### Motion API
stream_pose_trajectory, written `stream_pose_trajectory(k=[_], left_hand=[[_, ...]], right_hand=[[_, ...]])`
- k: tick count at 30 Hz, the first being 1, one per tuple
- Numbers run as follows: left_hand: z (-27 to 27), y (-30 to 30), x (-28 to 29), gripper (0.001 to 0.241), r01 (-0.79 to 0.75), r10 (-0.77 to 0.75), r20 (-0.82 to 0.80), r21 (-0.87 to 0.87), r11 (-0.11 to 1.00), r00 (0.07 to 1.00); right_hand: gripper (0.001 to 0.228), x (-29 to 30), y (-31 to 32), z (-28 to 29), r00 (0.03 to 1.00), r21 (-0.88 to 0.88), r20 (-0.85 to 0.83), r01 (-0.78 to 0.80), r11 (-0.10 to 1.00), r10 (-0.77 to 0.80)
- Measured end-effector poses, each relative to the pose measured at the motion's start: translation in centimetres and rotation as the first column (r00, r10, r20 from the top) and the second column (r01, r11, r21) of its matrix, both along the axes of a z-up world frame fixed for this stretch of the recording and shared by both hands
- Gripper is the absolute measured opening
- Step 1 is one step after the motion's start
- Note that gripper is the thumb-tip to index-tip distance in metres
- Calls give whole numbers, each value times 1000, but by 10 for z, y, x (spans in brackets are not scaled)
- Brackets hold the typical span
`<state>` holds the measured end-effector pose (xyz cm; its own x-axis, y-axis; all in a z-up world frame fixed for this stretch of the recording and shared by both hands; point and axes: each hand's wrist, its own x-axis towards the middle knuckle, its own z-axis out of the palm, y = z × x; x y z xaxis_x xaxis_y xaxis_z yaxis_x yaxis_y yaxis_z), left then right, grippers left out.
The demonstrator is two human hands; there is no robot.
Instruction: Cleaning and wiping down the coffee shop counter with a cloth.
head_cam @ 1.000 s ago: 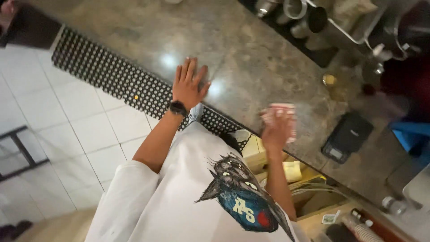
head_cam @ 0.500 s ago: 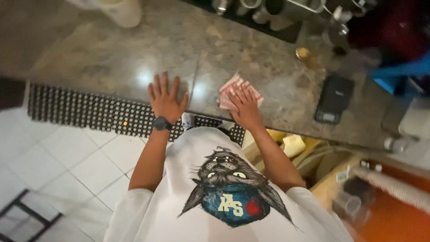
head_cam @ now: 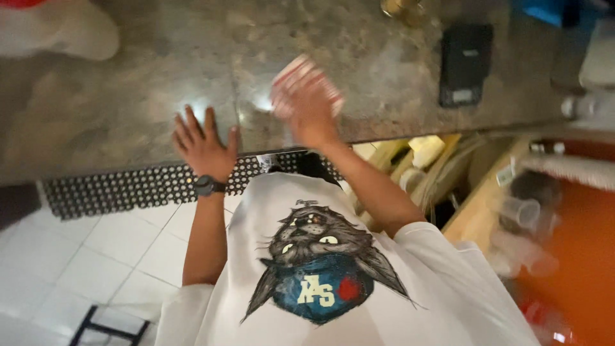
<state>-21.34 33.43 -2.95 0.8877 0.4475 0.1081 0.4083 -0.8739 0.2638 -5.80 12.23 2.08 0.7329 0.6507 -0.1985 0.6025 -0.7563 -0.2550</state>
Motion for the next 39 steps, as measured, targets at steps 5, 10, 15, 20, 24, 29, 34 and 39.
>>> stream_pose_trajectory(k=[5, 10, 15, 20, 24, 29, 34, 39], left_hand=[[5, -2, 0, 66, 43, -49, 116, 58, 997, 992], [8, -1, 0, 63, 67, -73, 144, 50, 997, 987], [18, -5, 3, 61, 68, -75, 166, 53, 996, 983], [6, -2, 4, 64, 56, -69, 131, 106, 993, 989], [0, 2, 0, 66, 60, -64, 53, 66, 996, 997], [-3, 3, 1, 69, 49, -57, 74, 112, 992, 996], [-24, 9, -3, 71, 115, -130, 58, 215, 970, 990], [-3, 3, 2, 67, 109, -124, 71, 188, 976, 990]], right_hand=[[65, -20, -89, -9, 999, -144, -36, 25, 989, -30], [57, 55, -225, -91, 868, 161, 267, 388, 908, -418], [59, 99, -218, -126, 717, -98, 331, 672, 734, -613], [34, -12, -96, -14, 917, -27, 36, 399, 917, -398], [87, -6, -99, 55, 725, -43, -423, 583, 811, -544], [54, 33, -233, -48, 803, 71, 161, 570, 818, -574], [52, -31, -209, -87, 639, 269, 479, 546, 793, -602], [59, -59, -206, -137, 435, 288, 259, 817, 499, -862]])
